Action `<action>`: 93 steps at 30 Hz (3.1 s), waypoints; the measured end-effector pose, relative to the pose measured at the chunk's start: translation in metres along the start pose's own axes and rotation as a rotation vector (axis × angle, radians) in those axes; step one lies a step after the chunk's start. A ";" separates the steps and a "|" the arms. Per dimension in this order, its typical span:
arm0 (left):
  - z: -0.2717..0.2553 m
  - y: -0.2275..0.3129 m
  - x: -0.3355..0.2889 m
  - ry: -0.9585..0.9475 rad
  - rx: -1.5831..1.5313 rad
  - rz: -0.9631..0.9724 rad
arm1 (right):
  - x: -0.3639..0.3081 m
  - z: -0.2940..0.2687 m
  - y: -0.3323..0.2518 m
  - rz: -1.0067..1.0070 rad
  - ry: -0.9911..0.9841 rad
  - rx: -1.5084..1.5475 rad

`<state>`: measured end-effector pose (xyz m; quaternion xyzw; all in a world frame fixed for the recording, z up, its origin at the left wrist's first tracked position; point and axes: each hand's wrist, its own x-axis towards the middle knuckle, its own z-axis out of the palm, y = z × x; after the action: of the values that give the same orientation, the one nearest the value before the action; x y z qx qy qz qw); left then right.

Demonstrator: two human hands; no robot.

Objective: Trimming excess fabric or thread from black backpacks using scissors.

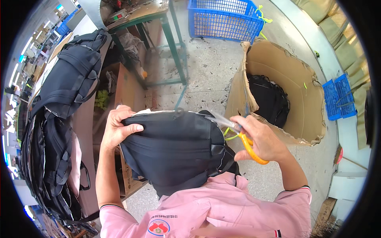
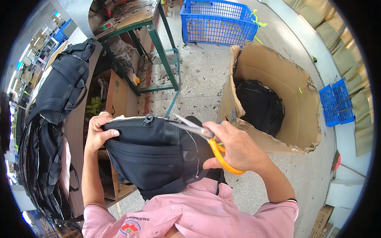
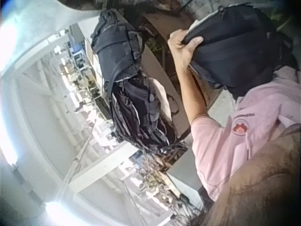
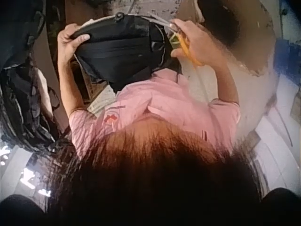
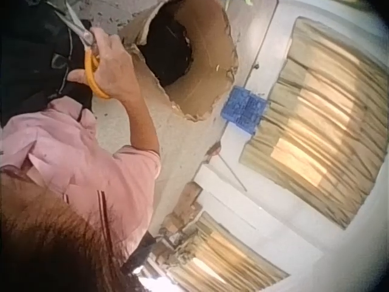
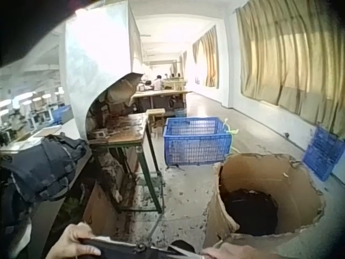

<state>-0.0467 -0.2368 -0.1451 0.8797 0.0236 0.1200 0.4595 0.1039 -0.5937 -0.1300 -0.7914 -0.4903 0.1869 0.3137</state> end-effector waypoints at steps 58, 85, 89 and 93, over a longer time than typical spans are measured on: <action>-0.030 0.051 -0.023 0.064 0.312 0.297 | 0.087 -0.021 -0.045 -0.359 0.108 0.035; 0.018 0.081 0.000 0.193 0.407 0.325 | 0.099 -0.012 -0.054 -0.156 -0.129 0.362; 0.019 0.072 -0.002 0.244 0.480 0.223 | 0.098 0.001 -0.054 -0.338 -0.047 0.105; 0.017 0.059 -0.008 0.281 0.400 0.046 | 0.084 0.015 -0.057 -0.740 0.286 -0.530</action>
<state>-0.0550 -0.2857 -0.1080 0.9282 0.0907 0.2446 0.2654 0.0947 -0.4953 -0.1013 -0.6341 -0.7219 -0.1798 0.2109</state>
